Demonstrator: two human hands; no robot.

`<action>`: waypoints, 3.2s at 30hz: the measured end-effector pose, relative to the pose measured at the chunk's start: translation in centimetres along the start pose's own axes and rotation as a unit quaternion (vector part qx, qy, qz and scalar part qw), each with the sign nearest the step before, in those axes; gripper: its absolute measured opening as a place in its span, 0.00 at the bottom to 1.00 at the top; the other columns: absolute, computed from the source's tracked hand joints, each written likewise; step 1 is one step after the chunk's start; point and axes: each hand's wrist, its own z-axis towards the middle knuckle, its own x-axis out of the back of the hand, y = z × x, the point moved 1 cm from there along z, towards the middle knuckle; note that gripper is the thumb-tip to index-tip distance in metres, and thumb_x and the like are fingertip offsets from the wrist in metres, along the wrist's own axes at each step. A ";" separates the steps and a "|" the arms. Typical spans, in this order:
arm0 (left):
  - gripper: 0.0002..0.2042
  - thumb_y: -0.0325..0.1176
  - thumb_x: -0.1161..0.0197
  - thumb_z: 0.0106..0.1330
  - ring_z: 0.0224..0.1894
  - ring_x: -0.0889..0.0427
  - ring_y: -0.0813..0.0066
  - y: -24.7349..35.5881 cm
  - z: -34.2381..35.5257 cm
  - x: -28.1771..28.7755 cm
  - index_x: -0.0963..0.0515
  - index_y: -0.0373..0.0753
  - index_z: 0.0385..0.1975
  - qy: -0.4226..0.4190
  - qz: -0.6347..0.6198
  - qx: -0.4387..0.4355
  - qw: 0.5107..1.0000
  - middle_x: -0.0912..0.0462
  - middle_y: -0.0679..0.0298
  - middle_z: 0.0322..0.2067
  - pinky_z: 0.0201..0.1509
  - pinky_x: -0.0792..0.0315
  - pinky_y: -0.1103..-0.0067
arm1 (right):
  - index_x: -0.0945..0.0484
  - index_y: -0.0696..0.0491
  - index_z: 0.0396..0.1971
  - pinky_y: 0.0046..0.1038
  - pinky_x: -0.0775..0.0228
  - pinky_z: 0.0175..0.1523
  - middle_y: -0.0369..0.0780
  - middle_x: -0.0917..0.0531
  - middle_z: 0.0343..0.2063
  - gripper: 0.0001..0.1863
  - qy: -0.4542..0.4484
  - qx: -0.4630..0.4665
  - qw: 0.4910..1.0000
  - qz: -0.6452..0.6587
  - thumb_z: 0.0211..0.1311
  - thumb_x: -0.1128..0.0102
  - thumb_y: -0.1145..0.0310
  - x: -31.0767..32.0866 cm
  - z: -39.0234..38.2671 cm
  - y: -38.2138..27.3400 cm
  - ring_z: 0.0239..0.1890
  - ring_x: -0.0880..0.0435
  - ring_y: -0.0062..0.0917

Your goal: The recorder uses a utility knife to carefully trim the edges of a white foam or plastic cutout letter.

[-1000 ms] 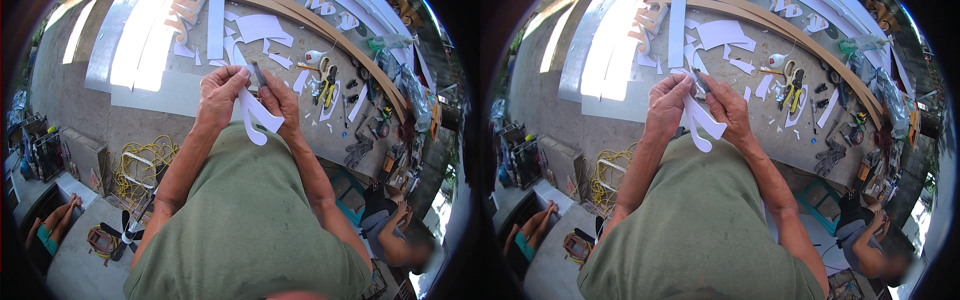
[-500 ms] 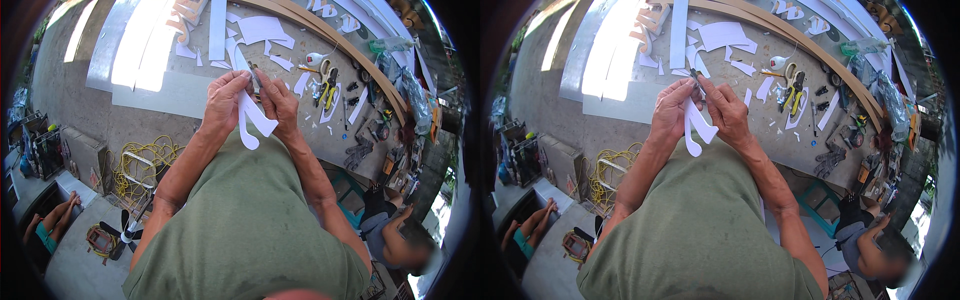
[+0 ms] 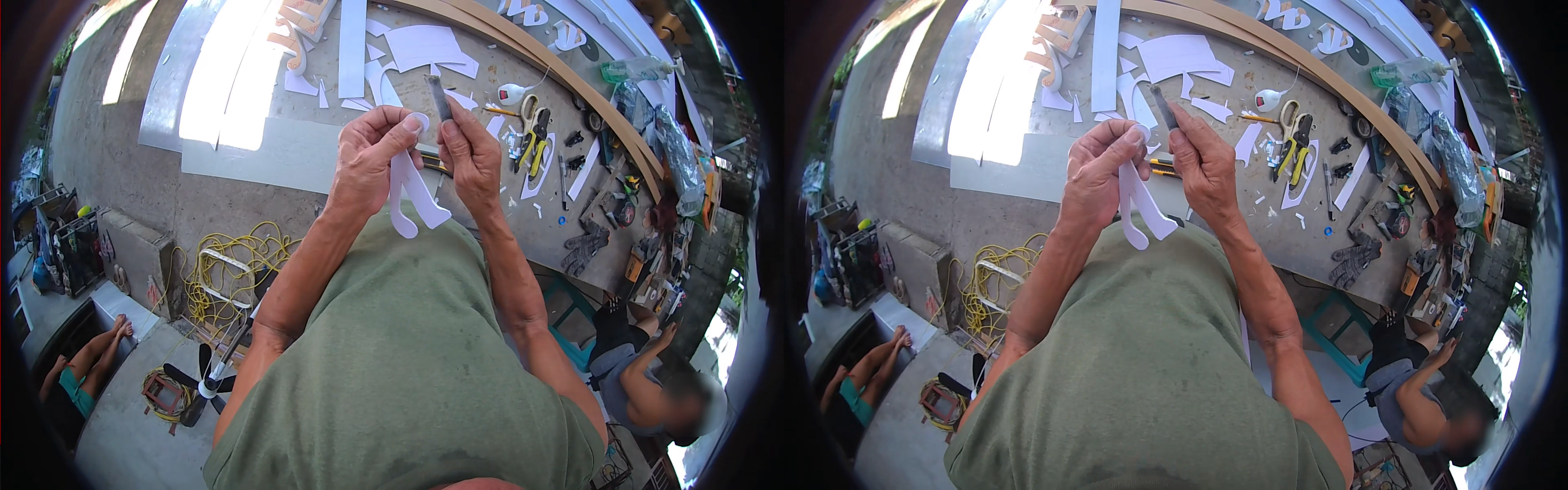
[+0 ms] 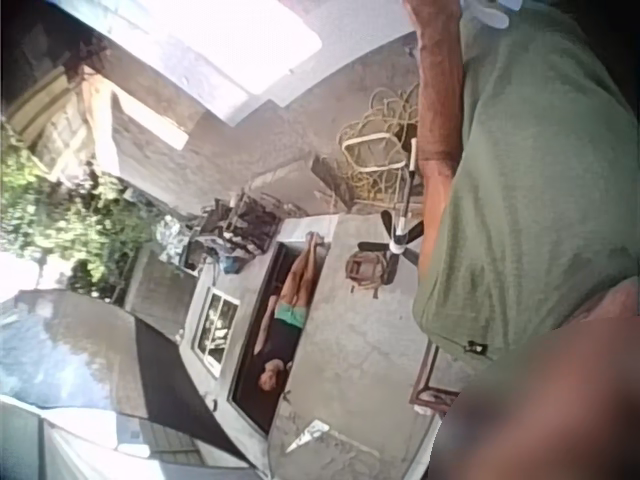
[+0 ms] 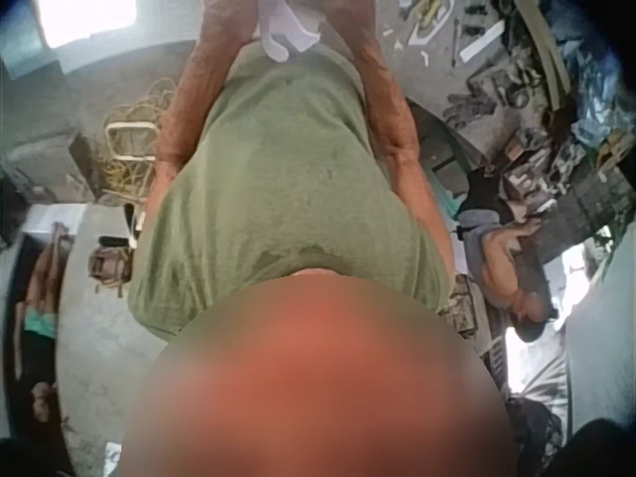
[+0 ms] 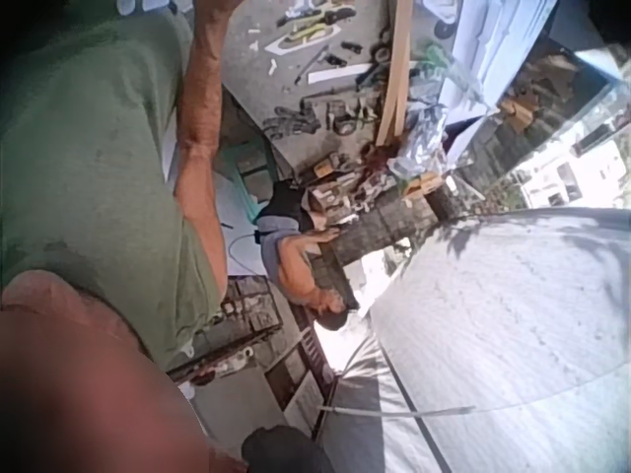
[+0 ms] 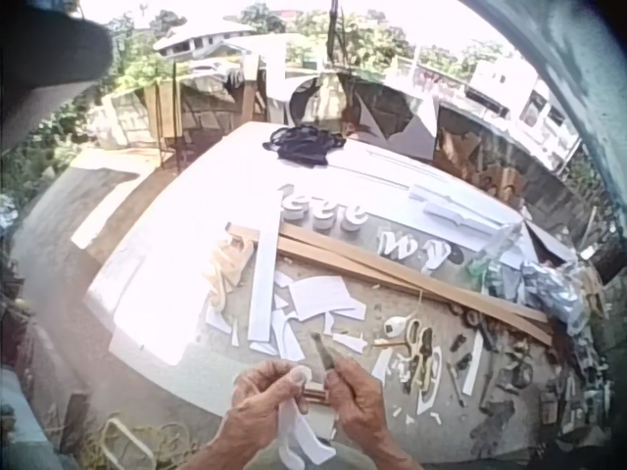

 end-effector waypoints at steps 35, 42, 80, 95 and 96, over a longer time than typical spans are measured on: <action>0.09 0.32 0.35 0.67 0.23 0.22 0.84 1.1 -0.6 -0.4 0.20 0.31 0.35 0.009 0.190 -0.044 0.981 0.19 0.67 0.23 0.26 0.30 0.86 | 0.24 0.53 0.59 0.25 0.32 0.30 0.39 0.23 0.27 0.20 -0.017 0.069 0.990 -0.124 0.68 0.44 0.76 -0.5 -0.5 -3.8 0.24 0.27 0.21; 0.09 0.32 0.35 0.67 0.23 0.23 0.85 0.6 -1.1 -0.7 0.20 0.30 0.35 0.002 0.170 -0.045 0.984 0.19 0.67 0.23 0.25 0.31 0.86 | 0.25 0.52 0.60 0.25 0.34 0.30 0.38 0.25 0.26 0.21 -0.024 0.038 0.991 -0.126 0.68 0.44 0.76 -0.4 -1.5 -3.5 0.24 0.29 0.21; 0.09 0.31 0.39 0.69 0.25 0.22 0.79 0.6 -0.2 -0.5 0.23 0.30 0.38 0.023 -0.169 0.057 0.984 0.22 0.64 0.26 0.28 0.23 0.83 | 0.26 0.50 0.62 0.26 0.31 0.28 0.38 0.25 0.28 0.27 -0.010 0.188 0.968 -0.165 0.62 0.42 0.82 -2.0 0.1 -2.9 0.25 0.25 0.22; 0.08 0.30 0.40 0.69 0.27 0.24 0.79 0.3 0.0 0.5 0.23 0.31 0.40 -0.015 -0.226 0.105 0.968 0.24 0.65 0.26 0.29 0.25 0.83 | 0.26 0.51 0.61 0.27 0.32 0.29 0.39 0.23 0.29 0.25 0.019 0.141 0.974 -0.174 0.63 0.42 0.80 -1.5 -1.5 -2.9 0.24 0.26 0.24; 0.08 0.30 0.40 0.69 0.27 0.24 0.79 0.1 -0.1 0.5 0.23 0.31 0.40 -0.017 -0.238 0.112 0.965 0.24 0.65 0.26 0.29 0.26 0.83 | 0.26 0.52 0.61 0.27 0.32 0.29 0.39 0.23 0.29 0.25 0.019 0.147 0.973 -0.178 0.63 0.42 0.80 -1.4 -1.8 -3.0 0.24 0.26 0.23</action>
